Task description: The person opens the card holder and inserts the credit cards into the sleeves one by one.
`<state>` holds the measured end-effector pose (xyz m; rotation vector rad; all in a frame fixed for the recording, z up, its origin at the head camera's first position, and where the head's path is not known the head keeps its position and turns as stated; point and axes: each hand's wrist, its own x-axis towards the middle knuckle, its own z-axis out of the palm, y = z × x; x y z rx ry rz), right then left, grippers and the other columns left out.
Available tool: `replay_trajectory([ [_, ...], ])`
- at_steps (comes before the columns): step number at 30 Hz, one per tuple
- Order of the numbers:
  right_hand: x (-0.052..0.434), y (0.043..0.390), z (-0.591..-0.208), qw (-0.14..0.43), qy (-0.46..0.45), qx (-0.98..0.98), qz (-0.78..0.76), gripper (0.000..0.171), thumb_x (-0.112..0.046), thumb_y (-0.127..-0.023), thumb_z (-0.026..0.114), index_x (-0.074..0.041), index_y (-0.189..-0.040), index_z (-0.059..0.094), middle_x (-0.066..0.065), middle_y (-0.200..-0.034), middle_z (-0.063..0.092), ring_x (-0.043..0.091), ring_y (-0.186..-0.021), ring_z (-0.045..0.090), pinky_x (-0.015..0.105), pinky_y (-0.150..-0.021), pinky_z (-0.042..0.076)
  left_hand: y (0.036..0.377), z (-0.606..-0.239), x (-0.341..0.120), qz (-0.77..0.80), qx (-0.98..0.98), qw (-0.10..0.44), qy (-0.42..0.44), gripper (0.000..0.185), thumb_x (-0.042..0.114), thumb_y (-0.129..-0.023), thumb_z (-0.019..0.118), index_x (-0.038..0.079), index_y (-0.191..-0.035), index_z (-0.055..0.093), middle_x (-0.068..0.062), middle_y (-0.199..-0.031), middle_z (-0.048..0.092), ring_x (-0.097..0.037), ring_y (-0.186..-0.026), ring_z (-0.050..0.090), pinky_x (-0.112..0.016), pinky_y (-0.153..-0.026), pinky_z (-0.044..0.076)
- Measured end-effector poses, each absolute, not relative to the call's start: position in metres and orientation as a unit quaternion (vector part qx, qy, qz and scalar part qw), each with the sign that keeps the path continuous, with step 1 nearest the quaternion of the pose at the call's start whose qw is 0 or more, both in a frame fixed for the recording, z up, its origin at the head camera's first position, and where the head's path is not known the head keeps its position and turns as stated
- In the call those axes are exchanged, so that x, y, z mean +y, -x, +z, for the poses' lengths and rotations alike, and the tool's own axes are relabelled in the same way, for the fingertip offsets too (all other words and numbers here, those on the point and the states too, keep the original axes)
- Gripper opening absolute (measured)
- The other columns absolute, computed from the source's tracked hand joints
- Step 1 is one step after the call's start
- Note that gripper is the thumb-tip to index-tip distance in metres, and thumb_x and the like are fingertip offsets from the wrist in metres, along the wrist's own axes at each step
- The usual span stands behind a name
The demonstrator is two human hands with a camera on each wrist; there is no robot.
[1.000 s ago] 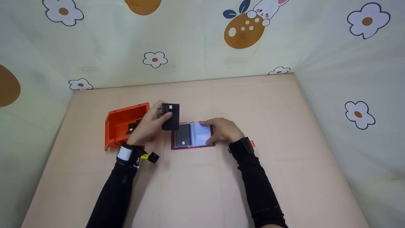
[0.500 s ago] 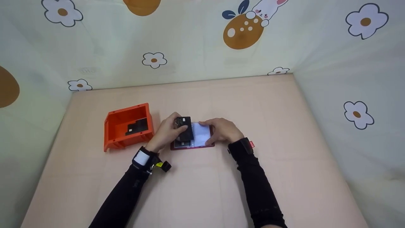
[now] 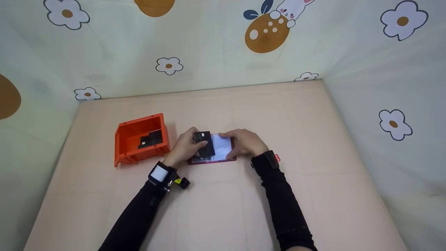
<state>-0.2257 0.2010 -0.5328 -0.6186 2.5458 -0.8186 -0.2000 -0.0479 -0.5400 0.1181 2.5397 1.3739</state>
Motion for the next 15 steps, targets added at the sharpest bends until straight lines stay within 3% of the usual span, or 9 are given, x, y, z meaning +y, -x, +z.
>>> replay_trajectory([
  [3,0.202,0.226,-0.533,0.197,0.222,0.908,-0.295,0.087,-0.027,-0.067,0.099,-0.029,-0.145,0.061,0.006,-0.117,0.068,0.019,-0.096,0.051,0.033,-0.085,0.043,0.199,-0.539,-0.046,0.464,0.876,0.125,-0.043,0.024,0.015,-0.097,0.073,0.005,-0.112,0.058,-0.016,-0.112,0.07,-0.024,-0.096,0.069,-0.034,-0.075,0.062],
  [6,0.202,0.226,-0.533,0.196,0.222,0.907,-0.299,0.087,-0.027,-0.067,0.099,-0.028,-0.145,0.061,0.007,-0.141,0.064,0.02,-0.108,0.053,0.037,-0.098,0.045,0.198,-0.539,-0.045,0.459,0.88,0.117,-0.045,0.024,0.014,-0.095,0.075,0.003,-0.111,0.061,-0.015,-0.109,0.071,-0.023,-0.095,0.069,-0.035,-0.078,0.061],
  [10,0.201,0.226,-0.532,0.198,0.222,0.907,-0.299,0.086,-0.026,-0.067,0.099,-0.028,-0.145,0.062,0.008,-0.145,0.062,0.02,-0.113,0.054,0.04,-0.103,0.045,0.197,-0.539,-0.041,0.44,0.892,0.099,-0.041,0.026,0.015,-0.094,0.077,0.001,-0.112,0.064,-0.014,-0.109,0.072,-0.023,-0.097,0.066,-0.038,-0.089,0.058],
  [15,0.2,0.226,-0.53,0.202,0.22,0.907,-0.296,0.086,-0.025,-0.068,0.098,-0.027,-0.145,0.062,0.01,-0.147,0.061,0.022,-0.121,0.056,0.043,-0.108,0.044,0.194,-0.537,-0.035,0.428,0.899,0.089,-0.023,0.029,0.014,-0.092,0.078,-0.001,-0.112,0.065,-0.015,-0.109,0.073,-0.024,-0.099,0.066,-0.04,-0.09,0.057],
])
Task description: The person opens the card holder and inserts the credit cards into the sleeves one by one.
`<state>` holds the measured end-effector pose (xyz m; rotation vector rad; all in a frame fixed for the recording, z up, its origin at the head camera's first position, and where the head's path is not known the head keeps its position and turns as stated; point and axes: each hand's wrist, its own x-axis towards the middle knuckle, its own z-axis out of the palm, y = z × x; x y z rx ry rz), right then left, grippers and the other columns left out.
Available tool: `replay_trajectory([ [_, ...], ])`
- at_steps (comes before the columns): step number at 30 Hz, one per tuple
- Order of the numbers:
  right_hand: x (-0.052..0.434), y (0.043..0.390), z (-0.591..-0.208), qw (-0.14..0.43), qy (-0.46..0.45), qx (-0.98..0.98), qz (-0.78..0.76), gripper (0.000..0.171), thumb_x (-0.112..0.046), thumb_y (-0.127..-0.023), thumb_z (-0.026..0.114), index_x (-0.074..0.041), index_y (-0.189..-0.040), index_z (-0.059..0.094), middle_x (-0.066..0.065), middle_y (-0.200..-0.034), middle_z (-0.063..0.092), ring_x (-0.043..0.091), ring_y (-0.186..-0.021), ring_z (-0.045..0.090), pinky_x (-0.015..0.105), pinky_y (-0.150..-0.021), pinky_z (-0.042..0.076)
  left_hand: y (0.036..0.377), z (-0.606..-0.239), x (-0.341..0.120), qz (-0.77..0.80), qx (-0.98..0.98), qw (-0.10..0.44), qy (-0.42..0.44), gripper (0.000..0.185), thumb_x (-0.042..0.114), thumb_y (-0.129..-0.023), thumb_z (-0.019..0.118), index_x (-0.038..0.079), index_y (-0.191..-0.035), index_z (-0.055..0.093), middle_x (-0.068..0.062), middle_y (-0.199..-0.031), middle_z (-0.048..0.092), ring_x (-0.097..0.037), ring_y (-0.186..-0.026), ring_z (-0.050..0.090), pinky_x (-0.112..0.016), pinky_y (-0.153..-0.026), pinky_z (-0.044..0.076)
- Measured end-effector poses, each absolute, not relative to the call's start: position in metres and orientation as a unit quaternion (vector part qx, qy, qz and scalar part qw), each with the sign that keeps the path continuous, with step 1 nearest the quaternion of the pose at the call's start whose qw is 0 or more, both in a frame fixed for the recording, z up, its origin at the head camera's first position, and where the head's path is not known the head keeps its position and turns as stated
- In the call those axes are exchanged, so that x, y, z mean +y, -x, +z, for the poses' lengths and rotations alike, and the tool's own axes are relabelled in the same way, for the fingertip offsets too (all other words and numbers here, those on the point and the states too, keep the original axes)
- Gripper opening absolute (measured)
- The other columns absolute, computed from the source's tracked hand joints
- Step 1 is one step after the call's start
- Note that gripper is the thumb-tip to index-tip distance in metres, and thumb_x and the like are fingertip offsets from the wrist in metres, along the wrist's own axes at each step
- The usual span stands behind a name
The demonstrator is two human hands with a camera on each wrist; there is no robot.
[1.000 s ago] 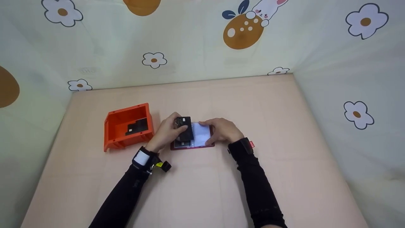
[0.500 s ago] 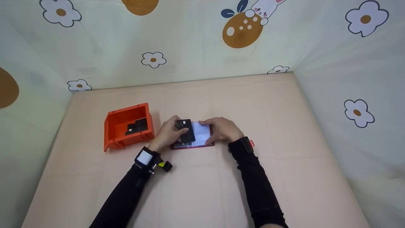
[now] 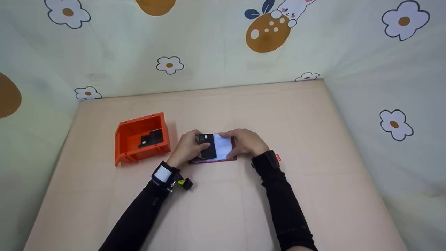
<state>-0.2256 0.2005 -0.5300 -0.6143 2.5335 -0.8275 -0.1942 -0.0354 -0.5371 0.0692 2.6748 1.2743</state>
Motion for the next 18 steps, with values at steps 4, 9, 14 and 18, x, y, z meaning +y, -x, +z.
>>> replay_trajectory([
  [4,0.2004,0.2257,-0.5294,0.206,0.215,0.908,-0.294,0.086,-0.024,-0.068,0.098,-0.028,-0.145,0.061,0.012,-0.149,0.059,0.025,-0.131,0.055,0.047,-0.113,0.042,0.193,-0.5373,-0.0321,0.427,0.901,0.078,-0.018,0.028,0.014,-0.091,0.08,-0.002,-0.108,0.064,-0.016,-0.106,0.073,-0.023,-0.098,0.066,-0.039,-0.089,0.057],
  [9,0.2003,0.2258,-0.5292,0.209,0.213,0.91,-0.289,0.086,-0.024,-0.069,0.098,-0.028,-0.146,0.06,0.012,-0.15,0.058,0.027,-0.134,0.054,0.049,-0.116,0.041,0.1921,-0.5382,-0.0301,0.44,0.895,0.075,-0.022,0.028,0.013,-0.09,0.08,-0.002,-0.106,0.063,-0.016,-0.105,0.073,-0.023,-0.096,0.066,-0.04,-0.087,0.057],
  [14,0.201,0.2261,-0.5302,0.206,0.219,0.909,-0.287,0.086,-0.025,-0.069,0.098,-0.027,-0.146,0.06,0.012,-0.15,0.058,0.026,-0.132,0.054,0.048,-0.115,0.041,0.1924,-0.5372,-0.0304,0.44,0.894,0.08,-0.025,0.029,0.013,-0.089,0.081,-0.002,-0.107,0.064,-0.016,-0.106,0.073,-0.023,-0.097,0.067,-0.039,-0.088,0.057],
  [18,0.2006,0.2266,-0.53,0.207,0.22,0.908,-0.29,0.085,-0.024,-0.069,0.098,-0.027,-0.146,0.061,0.012,-0.15,0.058,0.026,-0.133,0.054,0.048,-0.115,0.041,0.1926,-0.5367,-0.0307,0.441,0.894,0.082,-0.021,0.03,0.012,-0.088,0.081,-0.002,-0.108,0.064,-0.016,-0.106,0.073,-0.025,-0.098,0.068,-0.039,-0.089,0.057],
])
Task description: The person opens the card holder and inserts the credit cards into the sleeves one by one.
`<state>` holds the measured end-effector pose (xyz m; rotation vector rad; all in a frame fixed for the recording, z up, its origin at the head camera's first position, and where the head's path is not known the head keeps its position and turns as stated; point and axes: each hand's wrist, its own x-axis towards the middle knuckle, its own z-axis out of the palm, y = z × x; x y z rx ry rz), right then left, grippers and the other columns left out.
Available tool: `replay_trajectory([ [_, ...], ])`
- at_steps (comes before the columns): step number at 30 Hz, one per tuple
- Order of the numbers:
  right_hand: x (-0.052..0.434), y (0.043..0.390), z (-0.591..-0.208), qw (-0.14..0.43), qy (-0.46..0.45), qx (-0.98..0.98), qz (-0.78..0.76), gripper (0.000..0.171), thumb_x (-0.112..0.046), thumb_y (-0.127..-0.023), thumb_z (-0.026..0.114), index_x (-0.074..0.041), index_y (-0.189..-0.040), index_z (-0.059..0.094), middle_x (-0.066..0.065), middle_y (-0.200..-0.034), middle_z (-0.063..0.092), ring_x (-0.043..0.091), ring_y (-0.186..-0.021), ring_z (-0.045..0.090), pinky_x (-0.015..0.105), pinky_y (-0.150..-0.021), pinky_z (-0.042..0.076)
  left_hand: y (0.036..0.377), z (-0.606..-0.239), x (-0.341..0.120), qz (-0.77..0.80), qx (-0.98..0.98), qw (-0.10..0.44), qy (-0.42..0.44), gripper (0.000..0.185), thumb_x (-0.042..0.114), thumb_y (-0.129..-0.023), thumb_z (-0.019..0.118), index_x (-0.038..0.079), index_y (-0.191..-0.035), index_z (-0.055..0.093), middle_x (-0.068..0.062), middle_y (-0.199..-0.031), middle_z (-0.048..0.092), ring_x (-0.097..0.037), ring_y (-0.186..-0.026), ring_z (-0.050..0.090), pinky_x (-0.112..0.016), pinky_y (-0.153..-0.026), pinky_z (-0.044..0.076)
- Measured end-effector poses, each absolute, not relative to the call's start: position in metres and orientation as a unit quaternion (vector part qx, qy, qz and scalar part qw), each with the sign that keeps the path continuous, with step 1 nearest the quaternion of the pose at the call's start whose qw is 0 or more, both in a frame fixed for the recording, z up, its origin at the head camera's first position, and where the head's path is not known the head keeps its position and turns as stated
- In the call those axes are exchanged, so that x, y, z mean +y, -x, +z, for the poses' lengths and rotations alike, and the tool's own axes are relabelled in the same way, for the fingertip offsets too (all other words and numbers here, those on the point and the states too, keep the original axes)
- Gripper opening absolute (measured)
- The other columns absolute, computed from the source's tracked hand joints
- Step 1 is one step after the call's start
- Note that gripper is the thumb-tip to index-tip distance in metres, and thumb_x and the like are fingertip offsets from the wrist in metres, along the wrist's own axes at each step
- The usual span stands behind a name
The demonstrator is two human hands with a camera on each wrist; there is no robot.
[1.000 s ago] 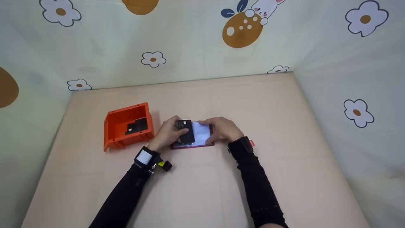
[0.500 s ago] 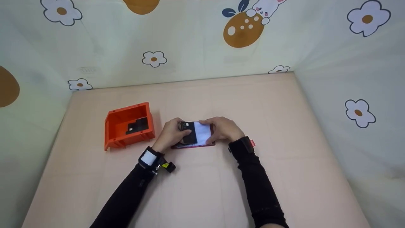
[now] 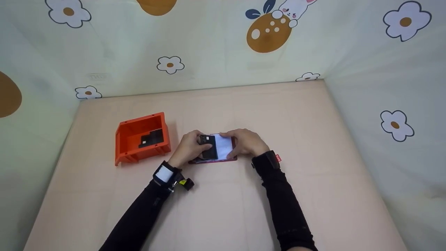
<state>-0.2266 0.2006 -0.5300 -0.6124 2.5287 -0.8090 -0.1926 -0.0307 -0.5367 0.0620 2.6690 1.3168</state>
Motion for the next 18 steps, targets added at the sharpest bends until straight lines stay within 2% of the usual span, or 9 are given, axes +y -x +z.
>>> replay_trajectory([
  [6,0.2003,0.2265,-0.53,0.204,0.221,0.908,-0.293,0.085,-0.023,-0.069,0.097,-0.025,-0.146,0.061,0.013,-0.149,0.059,0.028,-0.135,0.054,0.049,-0.116,0.041,0.1923,-0.5387,-0.0289,0.458,0.886,0.071,-0.034,0.041,0.009,-0.089,0.081,0.002,-0.114,0.049,-0.021,-0.108,0.07,-0.029,-0.098,0.069,-0.035,-0.077,0.06],
  [9,0.2009,0.2262,-0.5306,0.202,0.216,0.909,-0.294,0.085,-0.023,-0.068,0.098,-0.026,-0.145,0.062,0.012,-0.148,0.06,0.026,-0.132,0.056,0.048,-0.114,0.043,0.192,-0.5388,-0.0279,0.454,0.888,0.066,-0.037,0.042,0.009,-0.089,0.08,0.003,-0.114,0.047,-0.021,-0.106,0.07,-0.03,-0.093,0.07,-0.035,-0.073,0.06],
  [14,0.2006,0.225,-0.5301,0.204,0.211,0.91,-0.294,0.086,-0.025,-0.068,0.098,-0.028,-0.145,0.062,0.009,-0.14,0.065,0.024,-0.12,0.057,0.044,-0.105,0.045,0.1902,-0.5356,-0.0274,0.433,0.898,0.073,-0.023,0.041,0.011,-0.09,0.08,0.003,-0.115,0.048,-0.021,-0.107,0.07,-0.03,-0.096,0.071,-0.039,-0.08,0.061],
  [16,0.2002,0.2247,-0.5295,0.206,0.212,0.909,-0.295,0.085,-0.025,-0.068,0.098,-0.028,-0.145,0.061,0.01,-0.14,0.065,0.023,-0.12,0.056,0.044,-0.105,0.045,0.1897,-0.5345,-0.0272,0.426,0.901,0.08,-0.016,0.042,0.012,-0.09,0.08,0.002,-0.117,0.049,-0.02,-0.11,0.07,-0.029,-0.102,0.07,-0.04,-0.086,0.059],
  [18,0.2,0.2248,-0.5291,0.21,0.212,0.908,-0.295,0.085,-0.024,-0.069,0.098,-0.027,-0.146,0.061,0.011,-0.141,0.064,0.025,-0.12,0.056,0.046,-0.107,0.045,0.1897,-0.5341,-0.0268,0.425,0.901,0.086,-0.014,0.042,0.013,-0.091,0.079,0.002,-0.119,0.049,-0.02,-0.112,0.07,-0.028,-0.103,0.07,-0.039,-0.086,0.059],
])
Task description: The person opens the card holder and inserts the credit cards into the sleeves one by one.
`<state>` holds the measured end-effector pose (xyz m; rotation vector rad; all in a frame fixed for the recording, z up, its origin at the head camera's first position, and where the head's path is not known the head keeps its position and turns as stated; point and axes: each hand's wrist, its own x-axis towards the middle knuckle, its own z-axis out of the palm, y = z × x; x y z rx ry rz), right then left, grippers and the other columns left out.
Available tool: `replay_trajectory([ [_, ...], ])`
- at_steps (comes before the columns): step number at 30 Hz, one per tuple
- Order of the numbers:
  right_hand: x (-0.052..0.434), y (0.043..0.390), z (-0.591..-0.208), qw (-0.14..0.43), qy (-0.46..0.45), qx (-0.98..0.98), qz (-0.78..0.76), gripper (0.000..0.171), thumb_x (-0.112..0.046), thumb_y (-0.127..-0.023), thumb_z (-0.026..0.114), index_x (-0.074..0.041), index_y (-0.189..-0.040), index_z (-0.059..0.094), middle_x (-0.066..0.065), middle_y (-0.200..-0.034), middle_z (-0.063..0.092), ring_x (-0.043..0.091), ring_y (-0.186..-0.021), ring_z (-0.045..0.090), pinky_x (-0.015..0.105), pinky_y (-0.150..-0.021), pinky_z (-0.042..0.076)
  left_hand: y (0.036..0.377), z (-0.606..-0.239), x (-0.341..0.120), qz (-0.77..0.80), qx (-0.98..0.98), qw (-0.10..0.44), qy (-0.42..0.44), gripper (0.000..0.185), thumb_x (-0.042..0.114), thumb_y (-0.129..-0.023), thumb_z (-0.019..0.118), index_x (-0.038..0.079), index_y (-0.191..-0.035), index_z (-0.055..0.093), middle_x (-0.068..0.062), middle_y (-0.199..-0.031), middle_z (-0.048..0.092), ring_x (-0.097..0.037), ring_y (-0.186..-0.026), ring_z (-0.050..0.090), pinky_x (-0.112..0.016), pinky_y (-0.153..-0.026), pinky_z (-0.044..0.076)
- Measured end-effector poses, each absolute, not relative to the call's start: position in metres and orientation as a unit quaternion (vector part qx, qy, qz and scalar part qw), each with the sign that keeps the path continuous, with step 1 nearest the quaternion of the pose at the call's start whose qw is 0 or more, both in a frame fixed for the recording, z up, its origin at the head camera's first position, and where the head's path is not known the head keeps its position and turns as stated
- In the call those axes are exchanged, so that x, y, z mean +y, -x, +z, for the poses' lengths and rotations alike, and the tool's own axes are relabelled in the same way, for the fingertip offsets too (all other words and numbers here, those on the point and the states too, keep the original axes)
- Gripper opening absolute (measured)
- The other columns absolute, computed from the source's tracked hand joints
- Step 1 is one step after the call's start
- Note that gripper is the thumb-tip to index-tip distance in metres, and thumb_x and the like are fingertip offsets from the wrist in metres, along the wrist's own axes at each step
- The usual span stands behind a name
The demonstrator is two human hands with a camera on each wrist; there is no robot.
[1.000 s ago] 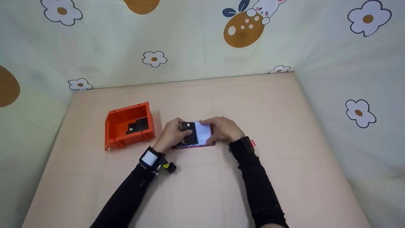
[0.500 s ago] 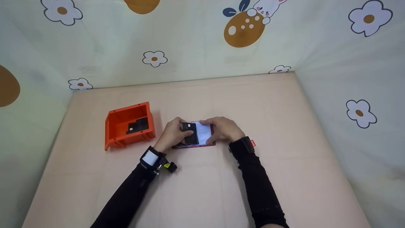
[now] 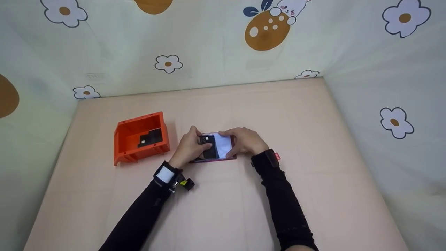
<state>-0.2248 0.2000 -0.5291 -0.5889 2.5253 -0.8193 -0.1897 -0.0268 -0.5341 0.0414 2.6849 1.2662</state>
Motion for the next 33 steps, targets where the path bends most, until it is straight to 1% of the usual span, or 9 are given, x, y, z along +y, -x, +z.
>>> replay_trajectory([
  [3,0.2,0.225,-0.529,0.209,0.212,0.909,-0.291,0.084,-0.024,-0.07,0.097,-0.025,-0.146,0.061,0.012,-0.149,0.059,0.026,-0.13,0.055,0.049,-0.113,0.042,0.19,-0.535,-0.026,0.428,0.899,0.087,-0.021,0.041,0.013,-0.091,0.08,0.002,-0.118,0.05,-0.019,-0.11,0.07,-0.028,-0.097,0.072,-0.037,-0.078,0.061],
  [6,0.2,0.226,-0.529,0.209,0.212,0.911,-0.286,0.084,-0.024,-0.07,0.097,-0.025,-0.146,0.061,0.012,-0.149,0.059,0.028,-0.131,0.055,0.051,-0.114,0.042,0.19,-0.537,-0.026,0.426,0.902,0.068,-0.033,0.039,0.015,-0.09,0.081,0.003,-0.114,0.052,-0.018,-0.106,0.072,-0.026,-0.093,0.072,-0.036,-0.074,0.06],
  [14,0.199,0.225,-0.529,0.202,0.223,0.913,-0.275,0.084,-0.024,-0.071,0.097,-0.024,-0.147,0.06,0.012,-0.146,0.061,0.028,-0.126,0.057,0.051,-0.112,0.044,0.191,-0.547,-0.017,0.403,0.913,-0.013,-0.059,0.039,0.022,-0.085,0.087,0.002,-0.107,0.062,-0.011,-0.096,0.068,-0.021,-0.089,0.061,-0.037,-0.079,0.05],
  [17,0.2,0.226,-0.529,0.202,0.225,0.912,-0.277,0.085,-0.025,-0.07,0.097,-0.024,-0.147,0.06,0.012,-0.146,0.061,0.028,-0.128,0.057,0.051,-0.112,0.043,0.191,-0.549,-0.014,0.406,0.912,-0.02,-0.056,0.04,0.023,-0.084,0.088,0.001,-0.107,0.064,-0.01,-0.094,0.069,-0.021,-0.088,0.062,-0.036,-0.081,0.049],
  [19,0.2,0.226,-0.529,0.202,0.225,0.912,-0.279,0.085,-0.025,-0.07,0.097,-0.024,-0.147,0.06,0.011,-0.146,0.061,0.029,-0.129,0.057,0.051,-0.113,0.043,0.19,-0.548,-0.014,0.412,0.91,-0.01,-0.056,0.042,0.024,-0.083,0.088,0.0,-0.109,0.065,-0.011,-0.094,0.07,-0.021,-0.089,0.063,-0.036,-0.084,0.048],
  [22,0.2,0.226,-0.53,0.202,0.226,0.911,-0.28,0.086,-0.027,-0.07,0.097,-0.026,-0.147,0.06,0.011,-0.147,0.061,0.029,-0.131,0.056,0.052,-0.112,0.043,0.189,-0.541,-0.017,0.415,0.907,0.029,-0.061,0.053,0.026,-0.079,0.092,-0.001,-0.116,0.065,-0.012,-0.103,0.073,-0.024,-0.097,0.065,-0.038,-0.092,0.049],
  [27,0.2,0.226,-0.529,0.203,0.221,0.91,-0.285,0.087,-0.025,-0.068,0.098,-0.027,-0.147,0.06,0.011,-0.148,0.06,0.028,-0.13,0.057,0.051,-0.11,0.045,0.185,-0.524,-0.023,0.397,0.906,0.114,-0.091,0.086,0.017,-0.066,0.099,-0.003,-0.14,0.059,-0.015,-0.125,0.072,-0.025,-0.109,0.069,-0.04,-0.104,0.051],
  [30,0.2,0.226,-0.529,0.199,0.219,0.911,-0.286,0.087,-0.023,-0.067,0.098,-0.027,-0.146,0.061,0.011,-0.146,0.062,0.028,-0.128,0.059,0.05,-0.109,0.046,0.18,-0.52,-0.02,0.352,0.921,0.114,-0.119,0.096,0.015,-0.066,0.099,-0.002,-0.148,0.052,-0.017,-0.136,0.067,-0.029,-0.12,0.067,-0.043,-0.108,0.05],
  [33,0.199,0.226,-0.529,0.193,0.222,0.913,-0.281,0.087,-0.021,-0.067,0.098,-0.028,-0.146,0.061,0.011,-0.146,0.062,0.029,-0.128,0.059,0.05,-0.11,0.046,0.175,-0.523,-0.013,0.298,0.941,0.079,-0.138,0.095,0.017,-0.069,0.098,-0.005,-0.148,0.05,-0.021,-0.139,0.065,-0.036,-0.128,0.06,-0.047,-0.113,0.045],
])
